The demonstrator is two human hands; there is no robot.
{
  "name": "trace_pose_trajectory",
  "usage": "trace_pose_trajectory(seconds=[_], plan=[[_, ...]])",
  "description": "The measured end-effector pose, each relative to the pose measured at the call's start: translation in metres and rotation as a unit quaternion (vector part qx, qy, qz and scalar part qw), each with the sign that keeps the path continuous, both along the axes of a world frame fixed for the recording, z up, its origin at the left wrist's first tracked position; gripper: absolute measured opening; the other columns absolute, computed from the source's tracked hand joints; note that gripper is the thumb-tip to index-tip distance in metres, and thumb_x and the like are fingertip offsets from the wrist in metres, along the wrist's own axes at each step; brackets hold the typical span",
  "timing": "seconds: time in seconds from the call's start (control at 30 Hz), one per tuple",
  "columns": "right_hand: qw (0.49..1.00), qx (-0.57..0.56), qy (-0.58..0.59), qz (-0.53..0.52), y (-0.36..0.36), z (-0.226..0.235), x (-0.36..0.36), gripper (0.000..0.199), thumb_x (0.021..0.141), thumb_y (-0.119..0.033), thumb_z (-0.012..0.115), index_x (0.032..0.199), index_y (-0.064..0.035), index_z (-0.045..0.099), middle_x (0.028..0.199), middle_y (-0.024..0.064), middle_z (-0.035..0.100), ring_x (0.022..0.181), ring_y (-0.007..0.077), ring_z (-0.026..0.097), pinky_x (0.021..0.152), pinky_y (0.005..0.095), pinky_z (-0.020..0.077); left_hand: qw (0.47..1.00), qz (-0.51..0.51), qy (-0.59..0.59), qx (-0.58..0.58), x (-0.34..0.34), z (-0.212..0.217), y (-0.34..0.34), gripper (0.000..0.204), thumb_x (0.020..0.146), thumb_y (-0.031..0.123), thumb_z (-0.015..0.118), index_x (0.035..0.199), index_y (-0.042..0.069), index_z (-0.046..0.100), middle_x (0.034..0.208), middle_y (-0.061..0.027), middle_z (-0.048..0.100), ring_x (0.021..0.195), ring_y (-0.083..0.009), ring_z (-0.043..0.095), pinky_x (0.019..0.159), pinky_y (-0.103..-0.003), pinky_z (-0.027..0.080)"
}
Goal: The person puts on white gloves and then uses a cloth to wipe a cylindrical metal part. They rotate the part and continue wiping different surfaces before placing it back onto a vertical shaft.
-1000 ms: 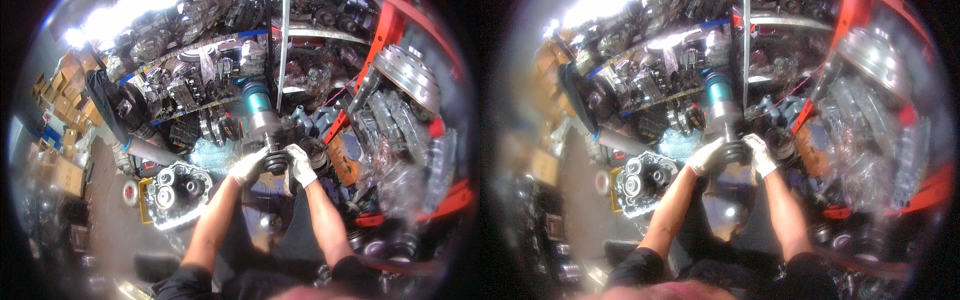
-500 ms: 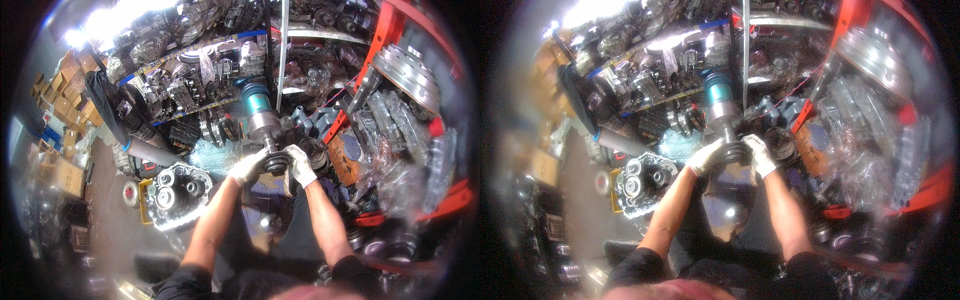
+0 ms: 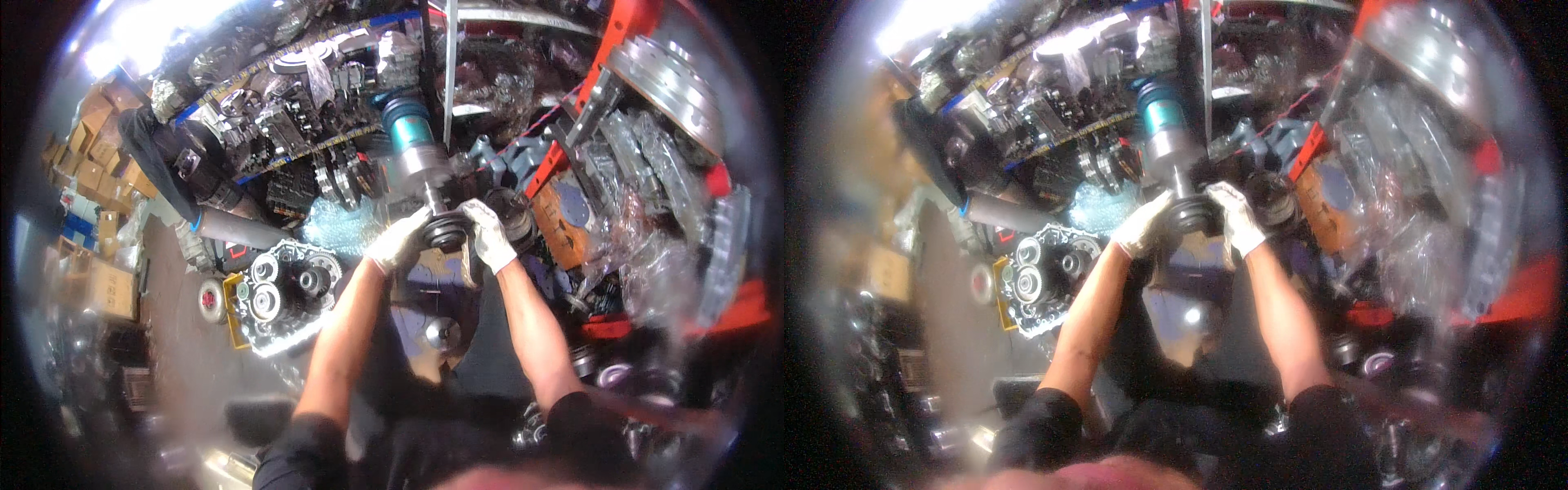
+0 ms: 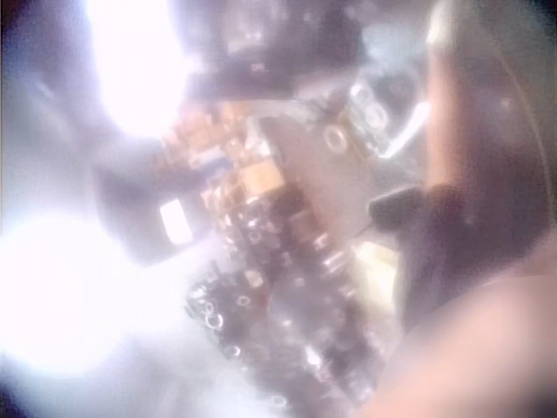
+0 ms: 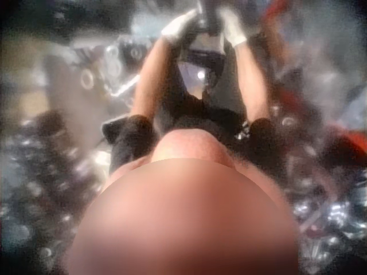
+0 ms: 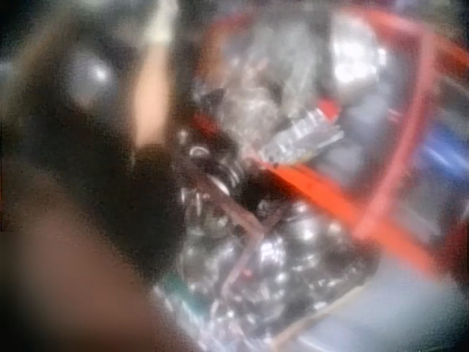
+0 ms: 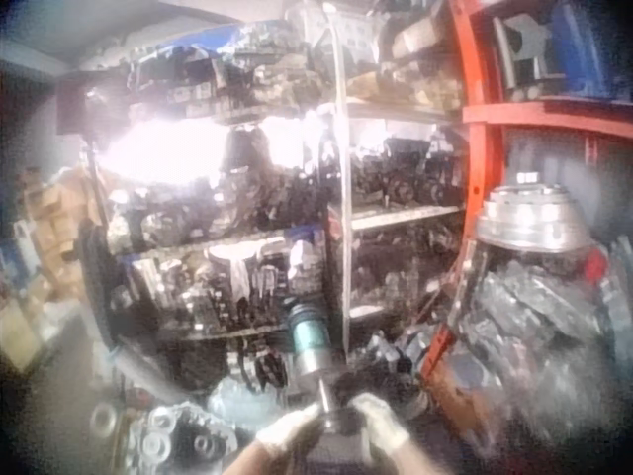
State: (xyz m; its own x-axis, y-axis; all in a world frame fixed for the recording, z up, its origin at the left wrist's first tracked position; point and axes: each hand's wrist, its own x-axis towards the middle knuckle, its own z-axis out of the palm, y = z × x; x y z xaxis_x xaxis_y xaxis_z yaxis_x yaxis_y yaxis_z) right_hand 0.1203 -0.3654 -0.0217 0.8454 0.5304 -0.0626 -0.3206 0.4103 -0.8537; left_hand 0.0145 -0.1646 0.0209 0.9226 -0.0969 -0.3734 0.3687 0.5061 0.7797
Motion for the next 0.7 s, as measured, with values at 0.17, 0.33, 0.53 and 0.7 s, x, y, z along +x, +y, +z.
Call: trace_pose_trajectory(seconds=[0.17,0.33,0.53,0.7], plan=[[0.999,-0.029,0.013,-0.005,0.000,-0.002,0.001,0.013,0.102,-0.017,0.064,0.106,-0.0085,0.073,0.101,0.0017,0.071,0.097,0.0147,0.067,0.089,0.0327,0.0536,0.998,-0.006,-0.004,0.064,0.007,-0.016,0.008,0.048,0.112,0.048,0.057,0.134,0.007,0.066,0.116,-0.0093,0.073,0.097,-0.0180,0.068,0.083,-0.034,0.057],[1.000,-0.009,0.019,-0.010,0.000,-0.003,0.001,0.011,0.102,-0.013,0.064,0.105,-0.0065,0.072,0.101,0.0021,0.070,0.102,0.0144,0.066,0.095,0.0318,0.0509,0.999,-0.034,-0.003,0.020,0.011,-0.031,0.016,0.049,0.111,0.050,0.057,0.135,0.009,0.066,0.116,-0.0057,0.070,0.093,-0.0158,0.061,0.078,-0.034,0.048],[1.000,-0.012,0.017,-0.002,0.000,-0.003,0.003,0.011,0.102,-0.014,0.064,0.105,-0.0068,0.072,0.101,0.0022,0.070,0.100,0.0146,0.066,0.093,0.0321,0.0518,0.997,0.001,-0.061,0.048,0.011,-0.026,0.004,0.044,0.111,0.051,0.057,0.127,0.013,0.071,0.102,0.0002,0.069,0.080,-0.0087,0.059,0.065,-0.026,0.047],[1.000,-0.007,0.019,0.002,-0.001,-0.002,0.003,0.011,0.102,-0.014,0.065,0.106,-0.0068,0.072,0.102,0.0031,0.071,0.102,0.0153,0.067,0.095,0.0327,0.0525,0.997,0.011,-0.065,-0.026,0.008,-0.016,0.002,0.044,0.111,0.045,0.061,0.133,0.007,0.067,0.121,-0.0053,0.071,0.109,-0.0132,0.063,0.094,-0.032,0.053]])
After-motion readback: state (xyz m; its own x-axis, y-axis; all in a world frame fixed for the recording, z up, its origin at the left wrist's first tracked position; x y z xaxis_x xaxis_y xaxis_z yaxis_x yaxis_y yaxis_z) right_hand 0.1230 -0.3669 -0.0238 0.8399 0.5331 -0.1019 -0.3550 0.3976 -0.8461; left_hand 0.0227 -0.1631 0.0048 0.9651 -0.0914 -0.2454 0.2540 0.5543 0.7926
